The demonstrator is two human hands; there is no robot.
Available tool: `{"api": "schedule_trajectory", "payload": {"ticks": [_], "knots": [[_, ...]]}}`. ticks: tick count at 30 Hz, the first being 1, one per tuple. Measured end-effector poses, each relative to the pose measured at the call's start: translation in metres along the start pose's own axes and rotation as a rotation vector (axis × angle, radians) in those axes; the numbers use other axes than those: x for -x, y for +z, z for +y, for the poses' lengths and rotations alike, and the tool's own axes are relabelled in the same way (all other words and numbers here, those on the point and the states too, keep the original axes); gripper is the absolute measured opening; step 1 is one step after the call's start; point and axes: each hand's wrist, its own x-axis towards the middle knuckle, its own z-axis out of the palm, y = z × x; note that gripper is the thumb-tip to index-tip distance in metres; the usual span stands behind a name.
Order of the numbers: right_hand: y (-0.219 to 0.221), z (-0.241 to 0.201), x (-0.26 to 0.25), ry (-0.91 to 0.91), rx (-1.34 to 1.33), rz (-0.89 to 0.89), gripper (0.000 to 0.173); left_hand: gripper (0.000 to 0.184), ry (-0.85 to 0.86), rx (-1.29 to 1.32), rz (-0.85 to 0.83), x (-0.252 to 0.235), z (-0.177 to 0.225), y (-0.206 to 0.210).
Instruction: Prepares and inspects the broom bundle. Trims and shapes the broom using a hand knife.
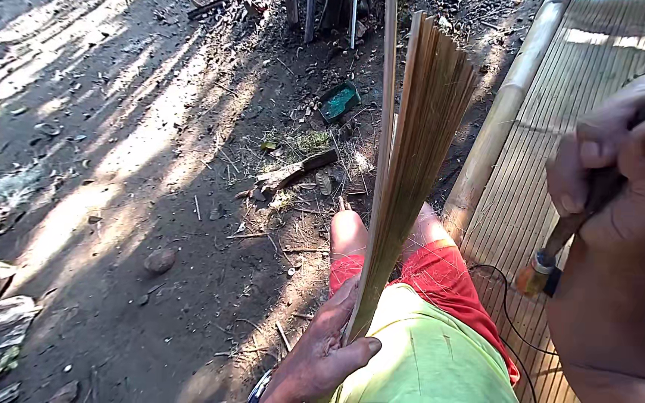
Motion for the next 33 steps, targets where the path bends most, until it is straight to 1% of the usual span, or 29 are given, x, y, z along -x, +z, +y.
{"api": "schedule_trajectory", "payload": {"ticks": [1, 2, 5, 8, 11, 13, 18, 20, 24, 25, 26, 30, 33], "knots": [[-0.001, 0.001, 0.002, 0.010, 0.008, -0.002, 0.047, 0.057, -0.007, 0.015, 0.007, 0.000, 0.000, 0.000], [0.003, 0.001, 0.003, 0.011, 0.071, -0.035, 0.051, 0.056, -0.012, 0.017, 0.015, 0.001, -0.001, 0.000], [0.020, 0.009, 0.005, 0.028, 0.280, -0.219, 0.063, 0.057, -0.002, 0.002, 0.018, 0.001, -0.002, 0.000], [0.034, 0.018, 0.005, 0.071, 0.346, -0.295, 0.069, 0.057, 0.017, 0.008, 0.002, 0.002, -0.001, 0.002], [0.039, 0.019, 0.002, 0.064, 0.380, -0.324, 0.066, 0.056, 0.040, -0.009, -0.001, 0.003, 0.000, 0.003], [0.040, 0.018, -0.001, 0.021, 0.408, -0.327, 0.062, 0.056, 0.046, -0.026, 0.002, 0.003, -0.001, 0.003], [0.036, 0.017, -0.007, -0.119, 0.530, -0.304, 0.045, 0.056, 0.033, -0.043, -0.005, 0.003, -0.003, 0.002], [0.029, 0.011, -0.008, -0.106, 0.484, -0.246, 0.042, 0.055, 0.033, -0.057, -0.007, 0.002, -0.005, 0.002], [0.000, 0.005, -0.011, 0.040, 0.086, -0.008, 0.047, 0.056, 0.004, -0.081, 0.019, 0.004, -0.012, 0.001], [-0.004, 0.007, -0.009, 0.055, 0.018, 0.031, 0.045, 0.056, 0.000, -0.082, 0.022, 0.004, -0.013, 0.001], [-0.005, 0.007, -0.005, 0.065, 0.017, 0.024, 0.047, 0.056, -0.004, -0.080, 0.027, 0.004, -0.013, 0.000], [0.019, 0.015, 0.008, 0.096, 0.254, -0.215, 0.064, 0.056, -0.012, -0.063, 0.028, 0.003, -0.011, 0.001], [0.034, 0.025, 0.013, 0.104, 0.366, -0.319, 0.069, 0.055, 0.018, -0.046, 0.013, 0.005, -0.011, 0.002]]}}
